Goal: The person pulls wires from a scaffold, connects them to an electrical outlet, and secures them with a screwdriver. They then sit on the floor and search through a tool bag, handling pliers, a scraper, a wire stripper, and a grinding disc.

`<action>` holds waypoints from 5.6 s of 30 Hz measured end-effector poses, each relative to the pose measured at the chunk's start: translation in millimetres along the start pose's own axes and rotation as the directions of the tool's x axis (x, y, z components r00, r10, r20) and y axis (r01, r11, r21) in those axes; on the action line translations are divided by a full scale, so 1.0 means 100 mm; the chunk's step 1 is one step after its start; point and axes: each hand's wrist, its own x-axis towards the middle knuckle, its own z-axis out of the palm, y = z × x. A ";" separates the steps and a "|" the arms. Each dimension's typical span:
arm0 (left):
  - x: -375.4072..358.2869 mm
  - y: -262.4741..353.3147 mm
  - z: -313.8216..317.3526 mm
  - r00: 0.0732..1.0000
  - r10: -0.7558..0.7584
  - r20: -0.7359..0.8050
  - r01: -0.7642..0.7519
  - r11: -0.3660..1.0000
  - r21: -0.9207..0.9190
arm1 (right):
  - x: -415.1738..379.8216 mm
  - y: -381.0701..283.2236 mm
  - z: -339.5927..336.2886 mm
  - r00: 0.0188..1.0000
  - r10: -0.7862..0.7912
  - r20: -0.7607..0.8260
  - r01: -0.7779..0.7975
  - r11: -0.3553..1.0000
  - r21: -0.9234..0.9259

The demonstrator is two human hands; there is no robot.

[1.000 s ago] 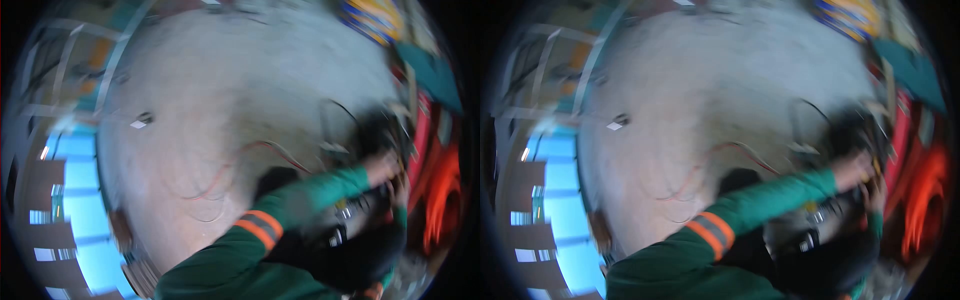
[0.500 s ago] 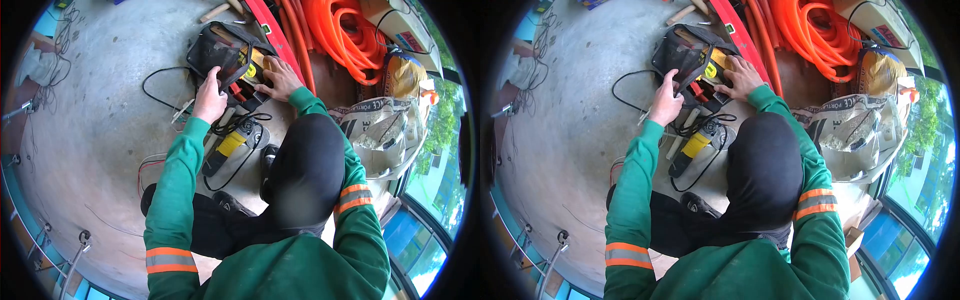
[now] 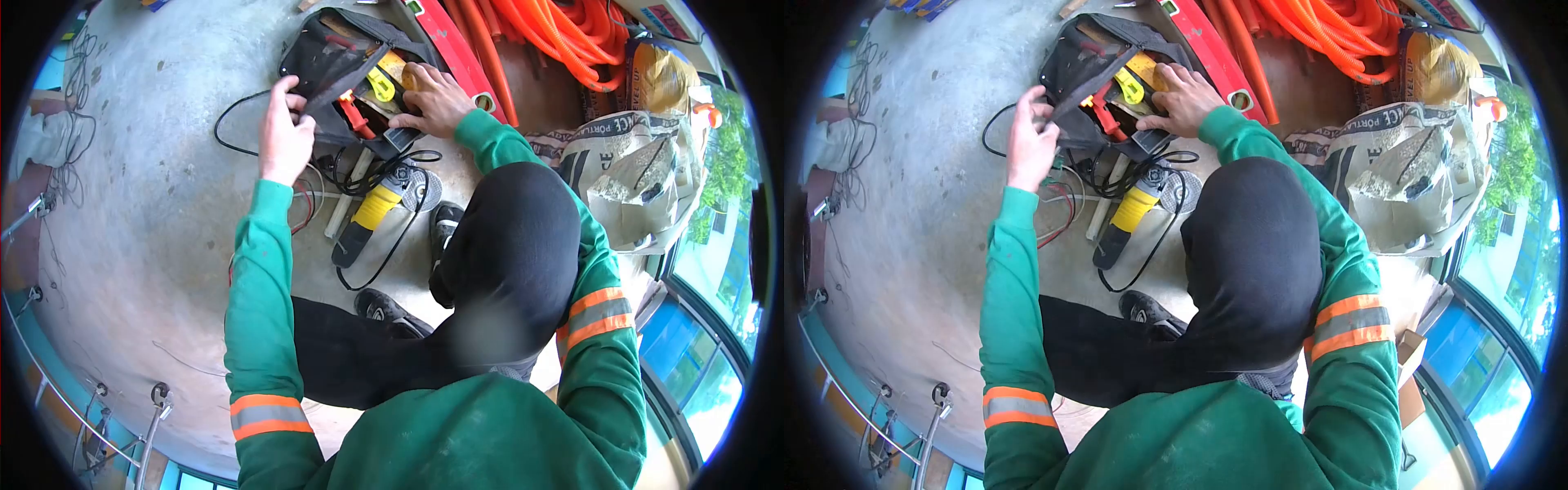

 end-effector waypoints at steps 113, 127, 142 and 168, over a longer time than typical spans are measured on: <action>-0.10 0.44 0.17 0.933 0.228 0.279 -0.325 0.868 0.376 | 0.88 -0.52 0.25 0.975 0.107 0.195 -0.203 0.075 0.976; 0.20 0.16 -0.29 0.960 0.162 -0.226 -0.050 0.899 0.434 | 0.53 -0.67 0.14 0.939 0.310 0.147 -0.269 0.396 0.878; 0.21 0.02 -0.32 0.971 0.201 -0.132 -0.123 0.887 0.446 | 0.64 -0.80 -0.46 0.929 0.337 -0.156 -0.156 0.736 0.659; -0.08 0.11 -0.15 0.842 0.537 -0.047 -0.426 0.716 0.554 | 0.66 -0.73 -0.33 0.902 0.294 -0.315 -0.045 0.791 0.610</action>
